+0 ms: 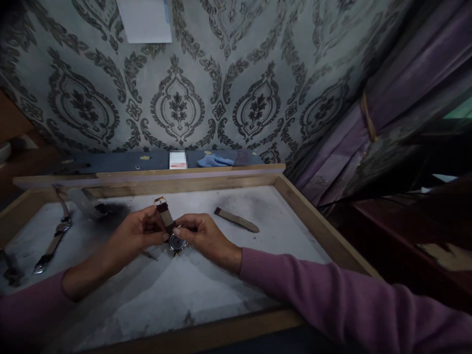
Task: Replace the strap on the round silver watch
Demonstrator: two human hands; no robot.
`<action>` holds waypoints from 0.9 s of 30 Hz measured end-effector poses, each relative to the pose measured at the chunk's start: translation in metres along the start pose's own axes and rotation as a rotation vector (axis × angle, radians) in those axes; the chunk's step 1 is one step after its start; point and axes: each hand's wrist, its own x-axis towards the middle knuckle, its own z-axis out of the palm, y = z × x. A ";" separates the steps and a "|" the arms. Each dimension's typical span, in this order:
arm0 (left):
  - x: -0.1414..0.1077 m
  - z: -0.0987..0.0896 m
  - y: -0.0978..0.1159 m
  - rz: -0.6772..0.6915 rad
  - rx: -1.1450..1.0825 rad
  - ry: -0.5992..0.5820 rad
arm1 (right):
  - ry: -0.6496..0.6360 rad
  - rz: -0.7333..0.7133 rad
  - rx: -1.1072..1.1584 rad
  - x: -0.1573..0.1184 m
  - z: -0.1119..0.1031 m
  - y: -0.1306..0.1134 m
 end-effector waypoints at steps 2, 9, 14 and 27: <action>0.000 0.000 0.001 -0.024 -0.002 -0.017 | -0.006 -0.004 -0.007 0.000 0.000 0.000; 0.000 -0.004 0.003 -0.062 0.007 -0.044 | -0.017 0.026 -0.015 -0.001 -0.002 -0.002; 0.001 -0.009 0.010 -0.147 -0.038 -0.111 | -0.025 0.020 -0.023 -0.001 -0.001 -0.001; 0.002 -0.011 0.011 -0.185 -0.012 -0.081 | -0.036 -0.015 -0.144 -0.004 0.003 -0.006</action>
